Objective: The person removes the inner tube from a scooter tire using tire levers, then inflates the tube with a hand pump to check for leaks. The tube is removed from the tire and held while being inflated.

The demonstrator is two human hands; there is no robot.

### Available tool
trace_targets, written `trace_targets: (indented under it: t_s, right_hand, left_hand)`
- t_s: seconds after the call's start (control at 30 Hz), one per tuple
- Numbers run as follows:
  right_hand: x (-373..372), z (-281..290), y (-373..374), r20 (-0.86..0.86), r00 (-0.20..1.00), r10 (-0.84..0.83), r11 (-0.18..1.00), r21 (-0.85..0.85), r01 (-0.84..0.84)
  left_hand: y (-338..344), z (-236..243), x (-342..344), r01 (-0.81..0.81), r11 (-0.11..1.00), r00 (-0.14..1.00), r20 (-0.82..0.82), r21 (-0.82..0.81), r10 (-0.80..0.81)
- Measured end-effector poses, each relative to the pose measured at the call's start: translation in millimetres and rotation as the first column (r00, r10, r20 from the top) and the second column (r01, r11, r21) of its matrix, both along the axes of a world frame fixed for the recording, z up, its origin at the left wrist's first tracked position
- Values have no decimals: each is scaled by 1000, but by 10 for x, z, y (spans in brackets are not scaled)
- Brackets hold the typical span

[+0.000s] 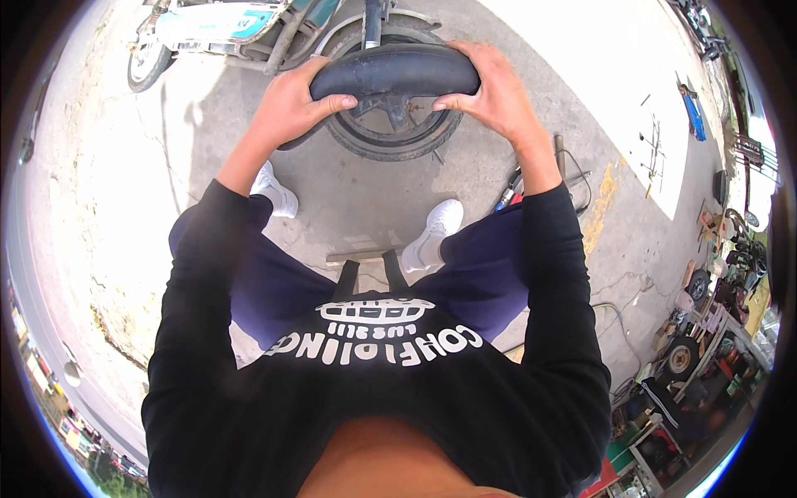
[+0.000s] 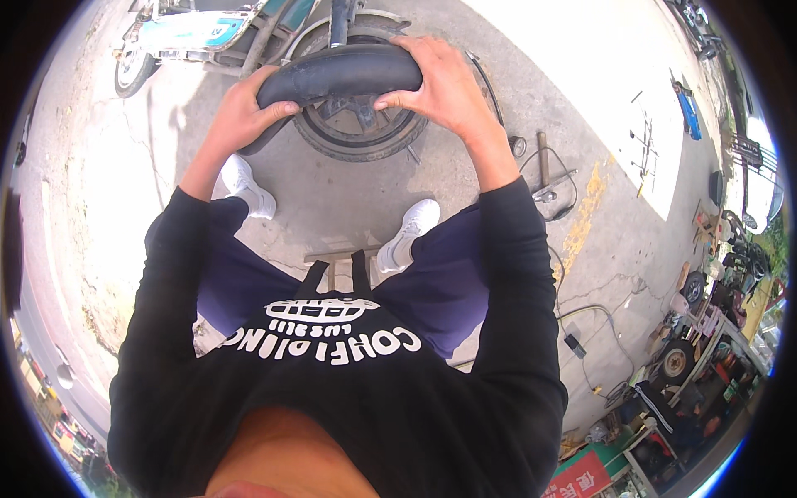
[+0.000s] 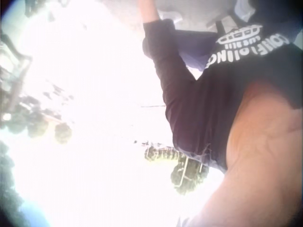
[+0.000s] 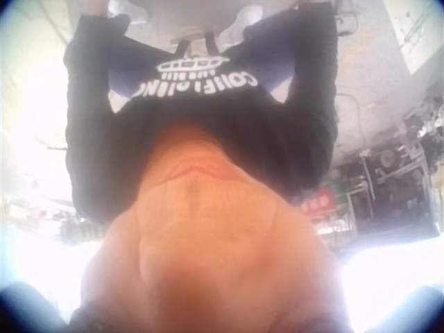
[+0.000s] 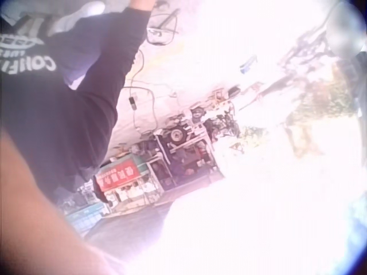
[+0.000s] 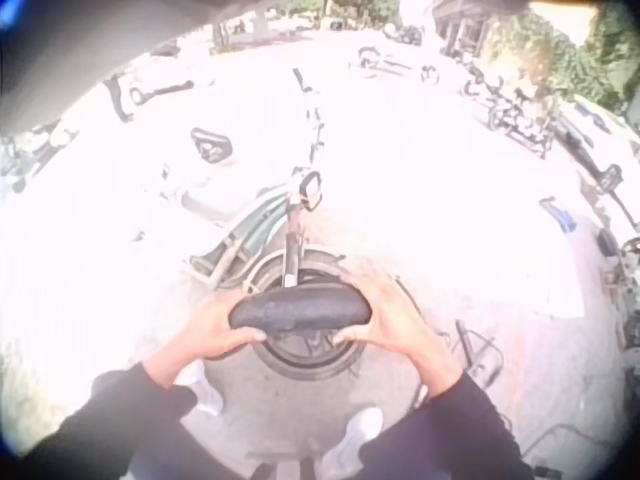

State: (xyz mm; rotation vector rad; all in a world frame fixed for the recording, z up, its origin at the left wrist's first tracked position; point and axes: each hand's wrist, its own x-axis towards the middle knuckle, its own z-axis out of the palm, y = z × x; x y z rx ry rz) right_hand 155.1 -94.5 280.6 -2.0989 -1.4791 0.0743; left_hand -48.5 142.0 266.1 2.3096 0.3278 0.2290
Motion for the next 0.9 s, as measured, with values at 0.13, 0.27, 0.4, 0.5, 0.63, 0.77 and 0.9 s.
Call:
trace_targets:
  t_s: [0.13, 0.27, 0.4, 0.5, 0.63, 0.77, 0.9]
  right_hand:
    - [-51, 16, -58, 67, 997, 32, 999, 29, -34]
    - [-102, 22, -103, 75, 995, 70, 996, 56, -74]
    - [-219, 53, -98, 186, 979, 89, 991, 85, -106]
    - [-223, 23, -64, 242, 968, 68, 987, 123, -100]
    - [-176, -4, 53, 276, 961, 12, 975, 212, -73]
    - [-190, 37, 121, 375, 927, 12, 977, 192, -90]
    - [-286, 154, 177, 317, 948, -29, 987, 161, -24]
  left_hand:
    - [-102, -9, -70, 35, 999, 998, 46, 24, -36]
    - [-159, -99, -138, 42, 995, 994, 101, 93, -52]
    - [-111, -97, -102, 45, 999, 997, 62, 12, -46]
    - [-54, 7, -6, 48, 998, 999, 22, -37, -47]
    - [27, 21, 121, 54, 996, 998, 32, -66, -52]
    - [57, 29, 160, 47, 992, 998, 47, -121, -41]
    - [-15, 90, 170, 49, 990, 999, 8, -135, -48]
